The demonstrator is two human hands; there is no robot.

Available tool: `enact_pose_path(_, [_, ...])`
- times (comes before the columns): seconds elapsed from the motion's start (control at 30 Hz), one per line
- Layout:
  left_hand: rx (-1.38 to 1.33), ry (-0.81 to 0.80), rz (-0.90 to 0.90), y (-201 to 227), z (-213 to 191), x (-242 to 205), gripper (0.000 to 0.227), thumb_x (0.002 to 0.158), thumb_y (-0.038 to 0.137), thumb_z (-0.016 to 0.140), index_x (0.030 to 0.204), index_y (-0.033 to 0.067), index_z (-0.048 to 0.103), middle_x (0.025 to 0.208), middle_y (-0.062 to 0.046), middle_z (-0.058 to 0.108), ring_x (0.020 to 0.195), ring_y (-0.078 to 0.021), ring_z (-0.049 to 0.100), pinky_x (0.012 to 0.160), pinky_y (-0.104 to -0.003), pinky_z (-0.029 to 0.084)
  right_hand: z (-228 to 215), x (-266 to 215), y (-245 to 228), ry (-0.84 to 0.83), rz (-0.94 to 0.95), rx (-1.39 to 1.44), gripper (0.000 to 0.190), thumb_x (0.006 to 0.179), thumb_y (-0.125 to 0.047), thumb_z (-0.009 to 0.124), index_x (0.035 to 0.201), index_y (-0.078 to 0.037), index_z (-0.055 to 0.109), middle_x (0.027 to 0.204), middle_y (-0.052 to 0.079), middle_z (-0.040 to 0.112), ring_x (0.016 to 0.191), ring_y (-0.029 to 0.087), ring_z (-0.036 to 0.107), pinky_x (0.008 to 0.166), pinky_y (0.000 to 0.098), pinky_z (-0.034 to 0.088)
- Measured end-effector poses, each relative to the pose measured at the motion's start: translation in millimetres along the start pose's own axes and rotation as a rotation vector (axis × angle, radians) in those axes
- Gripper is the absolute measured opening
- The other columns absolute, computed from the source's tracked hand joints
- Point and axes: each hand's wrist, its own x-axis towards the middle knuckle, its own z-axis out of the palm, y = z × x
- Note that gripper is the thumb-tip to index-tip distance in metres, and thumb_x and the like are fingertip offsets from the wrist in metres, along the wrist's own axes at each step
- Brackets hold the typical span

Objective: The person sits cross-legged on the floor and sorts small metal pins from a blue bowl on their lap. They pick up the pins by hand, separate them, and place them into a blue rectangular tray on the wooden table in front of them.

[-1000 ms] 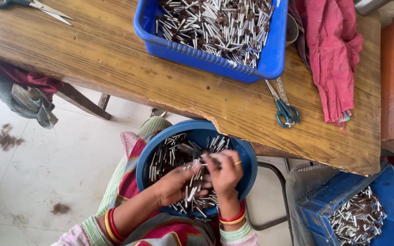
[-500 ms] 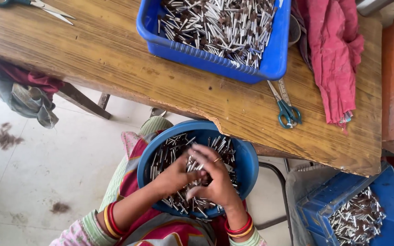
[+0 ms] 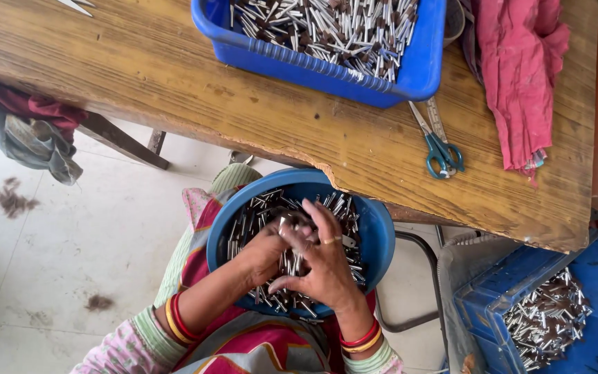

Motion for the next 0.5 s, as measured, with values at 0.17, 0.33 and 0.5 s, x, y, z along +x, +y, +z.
enact_pose_path(0.17, [0.188,-0.172,-0.014,23.9,19.5,-25.4,0.049,0.085,0.003,0.074,0.130,0.0092,0.056,0.118,-0.005,0.067,0.109,-0.0177,0.066,0.093,-0.035,0.058,16.6,-35.2,27.5,-0.244,0.202,0.272,0.106,0.068,-0.041,0.095,0.152,-0.007,0.042,0.140,0.015,0.059,0.128,0.035,0.059,0.114,0.0484,0.044])
enact_pose_path(0.33, [0.157,-0.119,0.067,20.9,14.6,-19.9,0.055,0.086,0.001,0.077,0.135,0.0032,0.051,0.120,-0.010,0.065,0.112,-0.0238,0.064,0.094,-0.037,0.056,16.8,-35.4,27.6,-0.187,0.225,0.373,0.105,0.075,-0.032,0.094,0.158,-0.006,0.035,0.144,0.009,0.060,0.131,0.031,0.062,0.111,0.0427,0.051])
enact_pose_path(0.5, [0.546,-0.076,0.039,15.0,7.5,-18.9,0.066,0.089,0.002,0.075,0.148,0.0023,0.046,0.129,-0.013,0.068,0.119,-0.0231,0.064,0.101,-0.037,0.054,1.0,-18.2,18.4,-0.345,0.532,0.674,0.080,0.063,-0.015,0.095,0.136,-0.011,0.061,0.135,0.013,0.063,0.107,0.029,0.068,0.075,0.0332,0.057])
